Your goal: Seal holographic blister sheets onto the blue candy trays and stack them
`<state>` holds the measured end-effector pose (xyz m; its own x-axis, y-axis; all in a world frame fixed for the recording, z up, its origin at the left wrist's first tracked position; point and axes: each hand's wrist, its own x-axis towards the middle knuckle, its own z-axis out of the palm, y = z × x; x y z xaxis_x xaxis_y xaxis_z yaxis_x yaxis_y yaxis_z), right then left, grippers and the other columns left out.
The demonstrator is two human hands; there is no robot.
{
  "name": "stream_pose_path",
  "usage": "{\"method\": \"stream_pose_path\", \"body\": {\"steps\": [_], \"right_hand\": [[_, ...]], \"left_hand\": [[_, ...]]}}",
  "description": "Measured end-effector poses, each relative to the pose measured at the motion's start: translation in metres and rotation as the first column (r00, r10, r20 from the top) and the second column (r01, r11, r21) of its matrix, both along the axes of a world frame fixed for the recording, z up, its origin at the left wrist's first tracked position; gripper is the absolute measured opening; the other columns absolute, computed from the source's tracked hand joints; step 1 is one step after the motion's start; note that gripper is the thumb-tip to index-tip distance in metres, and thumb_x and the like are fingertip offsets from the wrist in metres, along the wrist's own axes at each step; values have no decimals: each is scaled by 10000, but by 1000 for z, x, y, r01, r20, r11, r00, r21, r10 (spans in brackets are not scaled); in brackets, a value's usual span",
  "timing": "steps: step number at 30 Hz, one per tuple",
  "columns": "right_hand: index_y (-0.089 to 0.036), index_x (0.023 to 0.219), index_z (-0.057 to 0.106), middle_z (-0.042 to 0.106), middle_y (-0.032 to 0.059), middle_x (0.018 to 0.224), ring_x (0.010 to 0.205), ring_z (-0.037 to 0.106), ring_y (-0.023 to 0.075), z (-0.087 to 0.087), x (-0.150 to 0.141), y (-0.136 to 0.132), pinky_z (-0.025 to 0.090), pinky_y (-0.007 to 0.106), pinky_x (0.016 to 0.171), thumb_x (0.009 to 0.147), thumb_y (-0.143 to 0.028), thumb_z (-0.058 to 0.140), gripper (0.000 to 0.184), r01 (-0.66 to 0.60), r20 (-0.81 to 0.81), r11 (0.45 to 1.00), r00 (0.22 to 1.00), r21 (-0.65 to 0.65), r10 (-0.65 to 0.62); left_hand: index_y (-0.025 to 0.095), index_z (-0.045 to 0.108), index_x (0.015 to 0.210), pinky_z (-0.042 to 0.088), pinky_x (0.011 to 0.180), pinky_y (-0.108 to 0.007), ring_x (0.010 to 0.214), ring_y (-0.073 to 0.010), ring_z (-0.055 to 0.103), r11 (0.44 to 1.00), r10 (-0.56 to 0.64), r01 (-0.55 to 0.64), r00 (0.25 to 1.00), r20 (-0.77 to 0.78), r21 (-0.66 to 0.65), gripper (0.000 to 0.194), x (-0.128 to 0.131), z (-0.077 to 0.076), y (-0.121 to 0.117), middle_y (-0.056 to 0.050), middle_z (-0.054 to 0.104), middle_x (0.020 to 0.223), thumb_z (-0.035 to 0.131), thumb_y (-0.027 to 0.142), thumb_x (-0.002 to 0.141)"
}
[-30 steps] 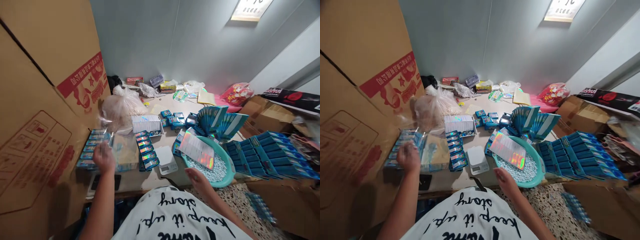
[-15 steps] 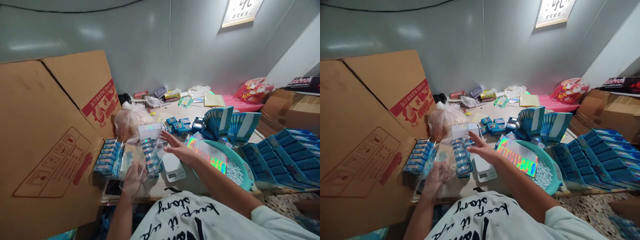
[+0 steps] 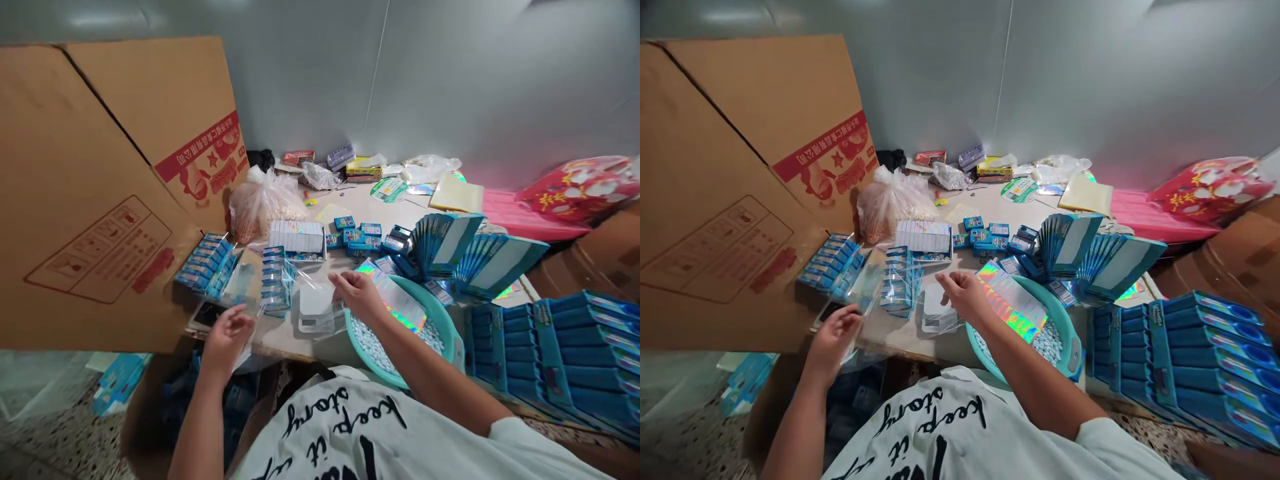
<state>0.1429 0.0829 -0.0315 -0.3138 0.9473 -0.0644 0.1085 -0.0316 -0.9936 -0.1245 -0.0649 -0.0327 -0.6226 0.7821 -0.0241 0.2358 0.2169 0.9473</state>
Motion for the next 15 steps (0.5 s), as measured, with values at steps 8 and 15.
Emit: {"method": "stream_pose_path", "body": {"steps": [8,15], "right_hand": [[-215,574,491,451,-19,517,494,397,120,-34,-18,-63,284,250,494,938,-618,411,548,-242,19,954,970,176,242],[-219,675,493,446,-36,498,465,406,124,-62,-39,-122,320,239,448,929,-678,348,544,-413,-208,902,900,-123,384]], "left_hand": [[282,715,1078,456,1024,-439,1085,-308,611,977,-67,152,883,-465,147,521,116,9,-33,-94,682,1113,885,346,589],[239,730,910,539,846,-360,900,-242,682,996,28,-50,957,-290,-67,179,135,-42,-75,-71,732,942,640,383,858]]}}
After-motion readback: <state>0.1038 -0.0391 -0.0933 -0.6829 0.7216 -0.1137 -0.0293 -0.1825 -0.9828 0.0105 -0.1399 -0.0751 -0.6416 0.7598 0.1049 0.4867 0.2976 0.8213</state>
